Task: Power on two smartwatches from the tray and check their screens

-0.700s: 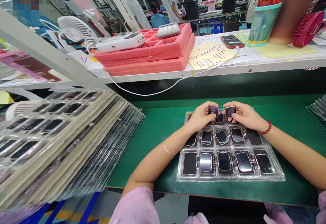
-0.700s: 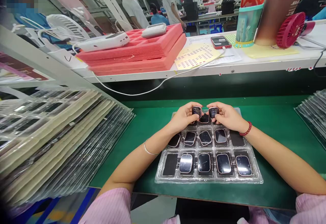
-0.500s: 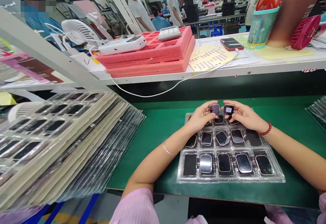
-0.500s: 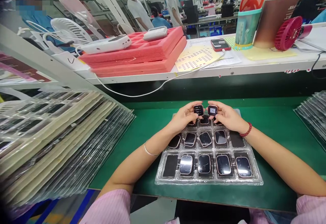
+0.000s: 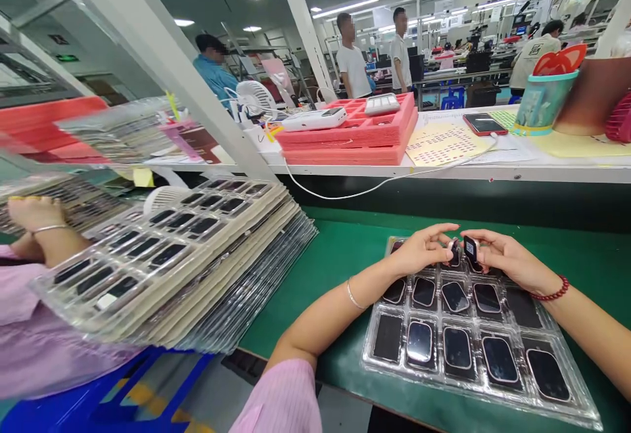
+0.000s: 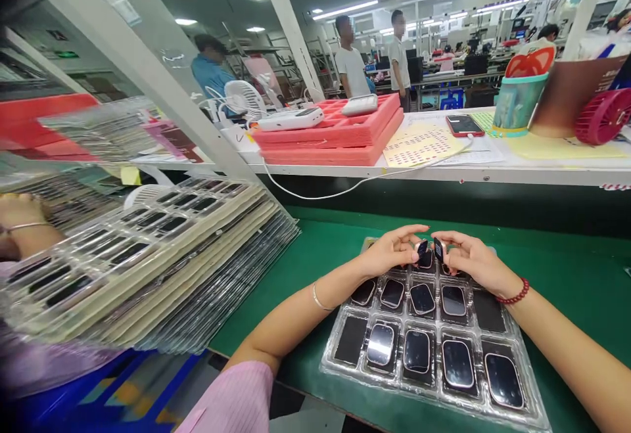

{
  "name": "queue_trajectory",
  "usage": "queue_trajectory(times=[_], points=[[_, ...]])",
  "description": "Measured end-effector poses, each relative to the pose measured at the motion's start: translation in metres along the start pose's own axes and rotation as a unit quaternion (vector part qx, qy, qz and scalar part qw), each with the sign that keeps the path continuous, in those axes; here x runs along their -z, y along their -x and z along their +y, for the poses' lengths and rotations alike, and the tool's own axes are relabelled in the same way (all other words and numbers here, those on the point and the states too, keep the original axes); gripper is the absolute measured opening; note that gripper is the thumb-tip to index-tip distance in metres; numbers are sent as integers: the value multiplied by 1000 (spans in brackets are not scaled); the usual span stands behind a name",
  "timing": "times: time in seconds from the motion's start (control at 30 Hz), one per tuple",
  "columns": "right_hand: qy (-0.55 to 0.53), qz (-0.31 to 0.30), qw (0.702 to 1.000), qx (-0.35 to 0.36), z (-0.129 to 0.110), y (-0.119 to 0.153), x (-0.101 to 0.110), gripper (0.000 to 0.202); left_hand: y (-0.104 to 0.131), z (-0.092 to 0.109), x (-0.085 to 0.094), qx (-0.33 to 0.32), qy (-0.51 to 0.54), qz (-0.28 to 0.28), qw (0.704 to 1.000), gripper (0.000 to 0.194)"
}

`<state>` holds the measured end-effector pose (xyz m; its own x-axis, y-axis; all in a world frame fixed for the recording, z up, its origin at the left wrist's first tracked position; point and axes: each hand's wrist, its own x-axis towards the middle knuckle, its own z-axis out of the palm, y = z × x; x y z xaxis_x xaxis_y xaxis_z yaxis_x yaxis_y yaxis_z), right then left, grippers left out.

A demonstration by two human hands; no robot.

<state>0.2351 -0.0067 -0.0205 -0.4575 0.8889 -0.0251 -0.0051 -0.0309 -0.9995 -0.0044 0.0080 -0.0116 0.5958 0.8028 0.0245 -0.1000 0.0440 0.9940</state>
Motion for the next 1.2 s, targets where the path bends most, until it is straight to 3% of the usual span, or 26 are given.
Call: queue_trajectory(times=[0.4, 1.2], points=[[48, -15, 999, -7, -8, 1, -5, 54, 3, 5, 0, 7, -4, -6, 1000, 63], [77, -17, 997, 7, -19, 3, -12, 46, 3, 3, -1, 18, -4, -16, 1000, 64]])
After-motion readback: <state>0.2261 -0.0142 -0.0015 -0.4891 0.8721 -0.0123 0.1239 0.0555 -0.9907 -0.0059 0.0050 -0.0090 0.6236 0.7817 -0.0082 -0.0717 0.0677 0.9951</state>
